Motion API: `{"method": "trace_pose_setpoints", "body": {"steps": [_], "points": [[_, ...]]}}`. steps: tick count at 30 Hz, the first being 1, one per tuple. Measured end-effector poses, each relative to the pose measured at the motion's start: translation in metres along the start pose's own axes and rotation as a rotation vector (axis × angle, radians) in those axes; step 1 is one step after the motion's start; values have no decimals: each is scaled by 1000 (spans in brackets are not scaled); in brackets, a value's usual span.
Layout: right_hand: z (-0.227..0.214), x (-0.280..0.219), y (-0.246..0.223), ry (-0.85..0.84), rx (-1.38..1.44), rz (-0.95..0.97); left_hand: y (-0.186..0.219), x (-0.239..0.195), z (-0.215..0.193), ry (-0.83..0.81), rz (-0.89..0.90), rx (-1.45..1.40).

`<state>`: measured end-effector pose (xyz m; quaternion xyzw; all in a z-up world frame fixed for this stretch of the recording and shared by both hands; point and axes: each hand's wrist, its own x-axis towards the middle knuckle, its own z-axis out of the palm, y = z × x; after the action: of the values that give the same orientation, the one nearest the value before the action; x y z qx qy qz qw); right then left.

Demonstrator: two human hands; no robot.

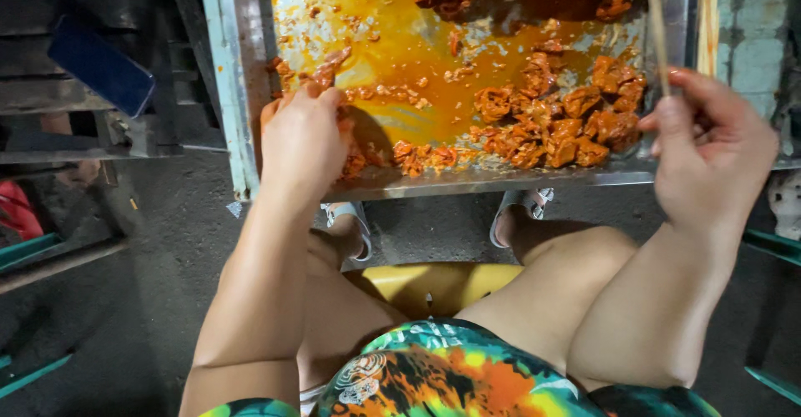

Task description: The person threads pieces of marinated meat onto a wooden skewer by hand, using a pair of shears at one point to cut a piece of the meat before continuing to skewer.

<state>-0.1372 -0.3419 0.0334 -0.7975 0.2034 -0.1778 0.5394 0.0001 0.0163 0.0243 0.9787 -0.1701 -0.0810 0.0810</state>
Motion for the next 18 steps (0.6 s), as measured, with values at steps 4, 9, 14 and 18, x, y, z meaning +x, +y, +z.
{"method": "trace_pose_setpoints", "body": {"steps": [4,9,14,18], "points": [[-13,7,14,46,132,-23,44,8,4,45,225,-256],[-21,11,25,68,166,3,123,32,33,-195,598,-477],[-23,12,25,77,219,30,215,68,62,-206,785,-380],[-25,11,27,56,215,5,246,77,67,-381,783,-107]]}}
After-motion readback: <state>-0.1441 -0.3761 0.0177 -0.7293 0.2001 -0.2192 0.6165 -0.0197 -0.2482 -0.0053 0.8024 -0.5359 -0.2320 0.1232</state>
